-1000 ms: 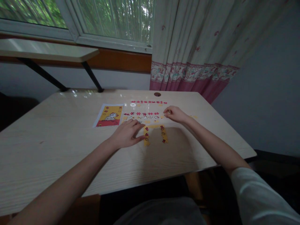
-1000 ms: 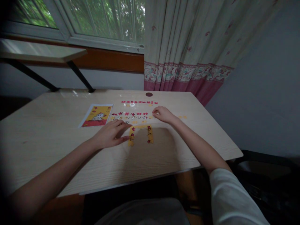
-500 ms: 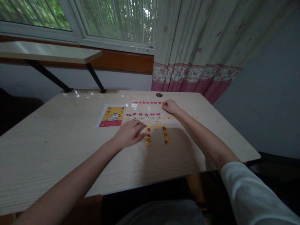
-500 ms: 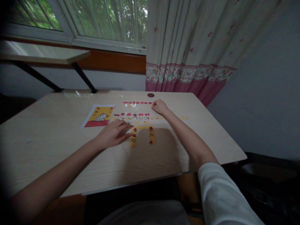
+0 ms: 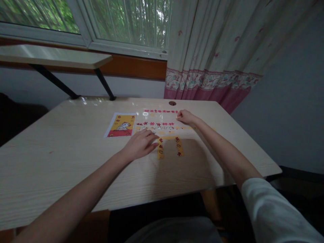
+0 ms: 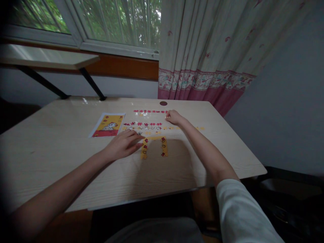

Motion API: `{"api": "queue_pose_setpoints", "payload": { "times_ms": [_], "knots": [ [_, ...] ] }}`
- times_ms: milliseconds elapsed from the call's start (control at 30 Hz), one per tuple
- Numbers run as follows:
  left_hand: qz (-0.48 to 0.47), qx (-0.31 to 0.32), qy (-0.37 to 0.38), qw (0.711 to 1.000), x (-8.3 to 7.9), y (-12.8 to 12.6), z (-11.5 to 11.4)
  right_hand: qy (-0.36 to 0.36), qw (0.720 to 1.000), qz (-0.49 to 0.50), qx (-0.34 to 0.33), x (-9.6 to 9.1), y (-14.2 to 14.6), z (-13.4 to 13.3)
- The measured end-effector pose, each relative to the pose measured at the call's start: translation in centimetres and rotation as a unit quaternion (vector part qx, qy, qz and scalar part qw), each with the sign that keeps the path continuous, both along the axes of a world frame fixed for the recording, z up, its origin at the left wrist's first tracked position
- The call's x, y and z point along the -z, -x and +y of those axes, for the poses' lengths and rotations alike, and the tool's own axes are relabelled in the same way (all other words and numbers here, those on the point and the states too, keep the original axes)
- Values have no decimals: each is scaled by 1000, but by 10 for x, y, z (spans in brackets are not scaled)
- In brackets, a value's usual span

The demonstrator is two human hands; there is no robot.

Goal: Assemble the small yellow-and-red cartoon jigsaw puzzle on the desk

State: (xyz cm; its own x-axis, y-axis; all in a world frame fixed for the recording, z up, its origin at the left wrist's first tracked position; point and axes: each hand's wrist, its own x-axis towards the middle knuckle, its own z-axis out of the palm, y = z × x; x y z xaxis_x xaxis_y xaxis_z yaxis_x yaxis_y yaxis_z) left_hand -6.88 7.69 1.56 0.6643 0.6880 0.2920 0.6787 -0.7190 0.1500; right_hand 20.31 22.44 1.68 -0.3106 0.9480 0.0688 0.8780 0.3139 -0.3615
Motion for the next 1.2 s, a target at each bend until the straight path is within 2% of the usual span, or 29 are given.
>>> {"api": "queue_pose_setpoints", "payload": {
  "times_ms": [133, 233, 333, 433, 533, 600, 767, 933, 1000, 1067, 1133, 1200],
  "knots": [
    [-34, 4, 23, 999, 0, -1, -1, -27, 999, 45, 7, -2, -1, -21],
    [-75, 1, 57, 996, 1, -3, -1, -46, 989, 139, -19, -4, -2, -44],
    [-121, 4, 82, 989, 2, -9, -3, -20, 965, 256, -50, -3, 0, -72],
    [-170, 10, 113, 979, 2, -16, -7, 22, 933, 356, -40, 2, 4, -103],
    [-222, -4, 158, 962, 4, -24, -11, 54, 914, 399, -54, 7, 14, -130],
    [-263, -24, 196, 944, 7, -29, -12, 42, 910, 408, -67, 8, 24, -143],
    [-343, -42, 299, 889, 11, -33, -13, 34, 908, 411, -77, 9, 41, -159],
    [-391, -30, 354, 849, 10, -35, -14, 26, 923, 374, -89, 5, 42, -161],
    [-398, -33, 374, 837, 9, -35, -13, -18, 938, 327, -110, 0, 39, -160],
    [-409, -37, 390, 824, 9, -34, -11, -96, 950, 258, -144, -4, 32, -156],
    [-421, -44, 395, 815, 10, -34, -9, -175, 949, 189, -181, -6, 24, -153],
    [-430, -50, 396, 810, 12, -35, -7, -221, 943, 148, -200, -3, 18, -150]
  ]
}}
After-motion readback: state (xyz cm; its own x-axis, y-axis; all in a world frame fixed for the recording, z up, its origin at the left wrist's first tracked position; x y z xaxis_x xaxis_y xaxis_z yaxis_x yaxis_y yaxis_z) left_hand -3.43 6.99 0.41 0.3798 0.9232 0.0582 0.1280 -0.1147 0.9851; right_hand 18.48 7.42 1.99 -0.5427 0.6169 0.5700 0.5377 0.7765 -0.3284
